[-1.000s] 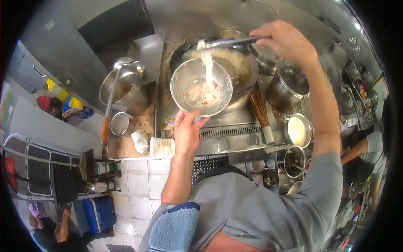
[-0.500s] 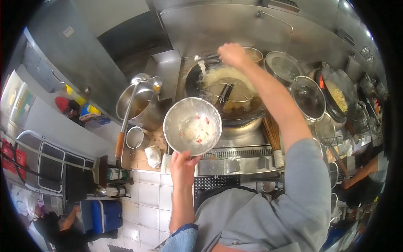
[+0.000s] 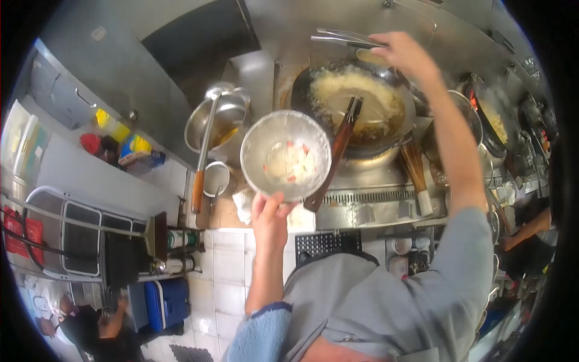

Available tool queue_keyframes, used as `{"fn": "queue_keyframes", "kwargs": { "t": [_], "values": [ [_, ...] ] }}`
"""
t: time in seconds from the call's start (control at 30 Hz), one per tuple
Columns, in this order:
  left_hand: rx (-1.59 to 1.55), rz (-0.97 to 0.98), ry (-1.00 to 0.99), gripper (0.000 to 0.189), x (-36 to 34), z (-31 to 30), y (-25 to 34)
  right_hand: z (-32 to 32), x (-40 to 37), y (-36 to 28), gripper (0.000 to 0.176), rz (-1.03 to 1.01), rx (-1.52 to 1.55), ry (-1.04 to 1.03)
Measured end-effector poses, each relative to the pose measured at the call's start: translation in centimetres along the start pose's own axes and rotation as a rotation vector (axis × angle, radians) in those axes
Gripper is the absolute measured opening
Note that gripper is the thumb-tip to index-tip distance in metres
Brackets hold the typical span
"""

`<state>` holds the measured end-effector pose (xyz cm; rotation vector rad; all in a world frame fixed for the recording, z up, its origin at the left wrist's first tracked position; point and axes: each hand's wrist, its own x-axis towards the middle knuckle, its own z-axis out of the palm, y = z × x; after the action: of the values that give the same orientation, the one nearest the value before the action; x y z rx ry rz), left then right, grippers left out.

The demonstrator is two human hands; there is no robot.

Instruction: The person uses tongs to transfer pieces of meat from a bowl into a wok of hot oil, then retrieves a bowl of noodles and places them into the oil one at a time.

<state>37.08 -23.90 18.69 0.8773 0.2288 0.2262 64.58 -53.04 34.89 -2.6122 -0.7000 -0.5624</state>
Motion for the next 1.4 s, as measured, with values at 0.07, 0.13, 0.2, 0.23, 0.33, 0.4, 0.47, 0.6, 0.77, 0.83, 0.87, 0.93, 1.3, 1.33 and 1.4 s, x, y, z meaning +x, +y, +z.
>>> {"fn": "queue_keyframes", "kwargs": {
  "t": [0.07, 0.13, 0.2, 0.23, 0.33, 0.4, 0.47, 0.6, 0.77, 0.83, 0.87, 0.93, 1.3, 1.33, 1.4],
  "values": [
    [0.020, 0.014, -0.029, 0.014, 1.1, 0.1, -0.3, -3.9, -3.8, -4.2, 0.036, -0.058, 0.083, -0.202],
    [0.014, 0.014, -0.072, 0.004, 2.2, 0.5, -0.7, -5.3, -7.3, -8.0, 0.035, -0.166, -0.047, -0.360],
    [0.051, 0.001, -0.150, 0.021, 2.7, 1.0, -1.0, -4.8, -10.4, -10.6, 0.033, -0.278, -0.189, -0.390],
    [0.064, -0.005, -0.195, 0.029, 2.7, 1.5, -1.2, -3.5, -11.7, -10.9, 0.031, -0.309, -0.199, -0.351],
    [0.047, -0.026, -0.232, 0.023, 2.8, 2.4, -2.2, -1.9, -11.6, -11.4, 0.026, -0.262, -0.297, -0.451],
    [0.016, -0.037, -0.222, 0.020, 3.1, 3.1, -2.7, -2.3, -10.9, -10.1, 0.024, -0.245, -0.286, -0.393],
    [0.001, -0.032, -0.207, 0.021, 3.9, 4.0, -3.1, -5.0, -9.6, -9.0, 0.026, -0.207, -0.285, -0.274],
    [-0.041, -0.016, -0.188, 0.009, 5.4, 5.3, -3.7, -9.4, -6.2, -5.0, 0.028, -0.147, -0.143, -0.143],
    [-0.003, 0.005, -0.157, 0.004, 7.3, 7.1, -5.0, -13.7, -3.2, -1.5, 0.032, 0.079, -0.144, -0.110],
    [-0.024, -0.010, -0.158, 0.016, 7.7, 7.6, -5.1, -14.2, -2.0, 0.7, 0.033, 0.125, -0.210, -0.135],
    [-0.027, -0.005, -0.154, 0.021, 7.5, 7.8, -5.0, -13.1, -1.1, 3.5, 0.032, 0.103, -0.249, -0.145],
    [-0.033, -0.005, -0.162, 0.027, 7.1, 7.7, -4.7, -10.4, -0.5, 7.8, 0.031, 0.049, -0.352, -0.146],
    [-0.048, 0.021, -0.119, 0.032, 5.0, 6.1, -2.1, 3.7, -2.9, 10.9, 0.028, 0.545, -0.544, -0.236],
    [-0.052, 0.022, -0.132, 0.029, 4.9, 5.8, -2.1, 4.1, -3.1, 10.7, 0.029, 0.577, -0.514, -0.181],
    [-0.055, 0.021, -0.153, 0.023, 4.7, 4.9, -2.1, 3.2, -2.6, 10.3, 0.030, 0.644, -0.504, -0.117]
  ]
}}
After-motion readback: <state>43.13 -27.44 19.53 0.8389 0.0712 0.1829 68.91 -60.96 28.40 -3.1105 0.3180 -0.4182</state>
